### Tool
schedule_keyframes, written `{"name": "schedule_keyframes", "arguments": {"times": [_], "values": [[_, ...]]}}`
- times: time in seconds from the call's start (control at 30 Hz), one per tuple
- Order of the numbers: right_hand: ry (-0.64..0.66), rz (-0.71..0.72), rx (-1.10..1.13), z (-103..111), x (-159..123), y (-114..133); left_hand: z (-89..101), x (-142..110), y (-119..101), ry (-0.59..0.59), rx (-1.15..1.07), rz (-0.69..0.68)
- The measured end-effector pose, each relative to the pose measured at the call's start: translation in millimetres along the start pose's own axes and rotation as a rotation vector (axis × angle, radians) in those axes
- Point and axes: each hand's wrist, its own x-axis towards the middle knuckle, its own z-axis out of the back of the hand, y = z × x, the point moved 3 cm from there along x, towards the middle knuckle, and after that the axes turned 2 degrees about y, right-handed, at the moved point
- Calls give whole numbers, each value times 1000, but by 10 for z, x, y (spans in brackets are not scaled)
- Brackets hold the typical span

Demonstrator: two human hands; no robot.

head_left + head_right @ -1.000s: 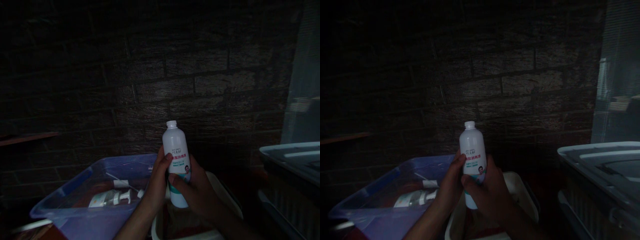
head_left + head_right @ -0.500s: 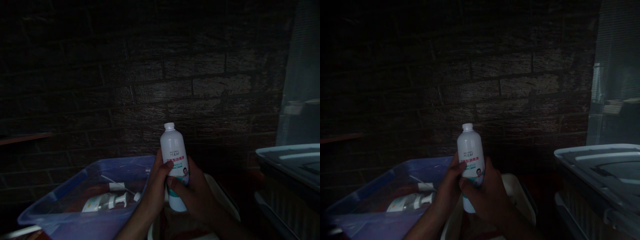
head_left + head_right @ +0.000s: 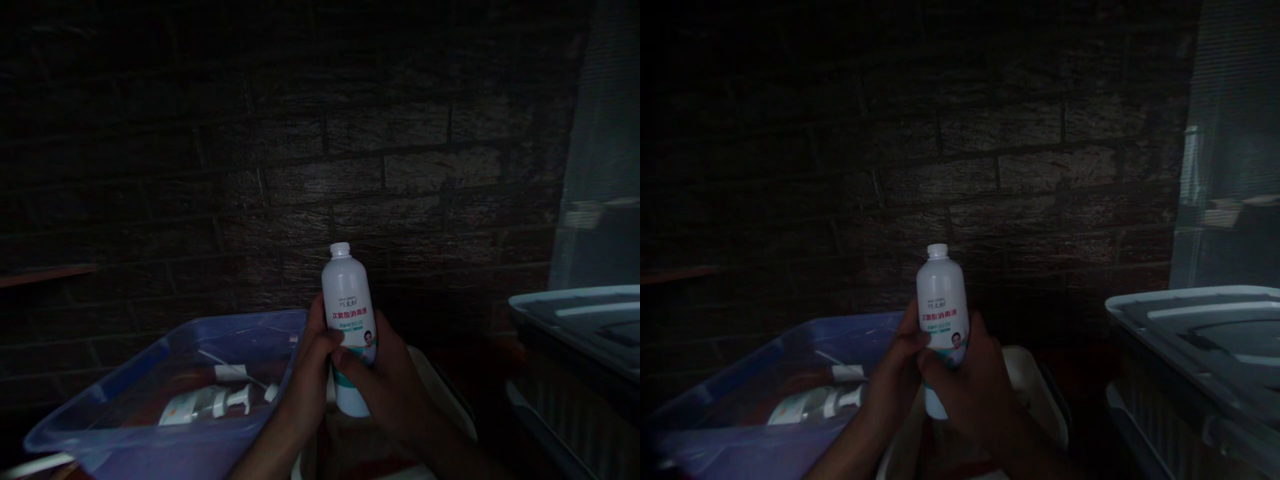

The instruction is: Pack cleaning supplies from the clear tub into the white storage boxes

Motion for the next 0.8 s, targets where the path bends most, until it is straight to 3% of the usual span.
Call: {"name": "schedule_keyframes", "arguments": {"times": [0.33,0.8], "values": [[5,-26,-24,21,14,3,8,1,78,-8,119,9],[40,20,-20,42,-71,9,-10,0,26,-9,53,2]]}}
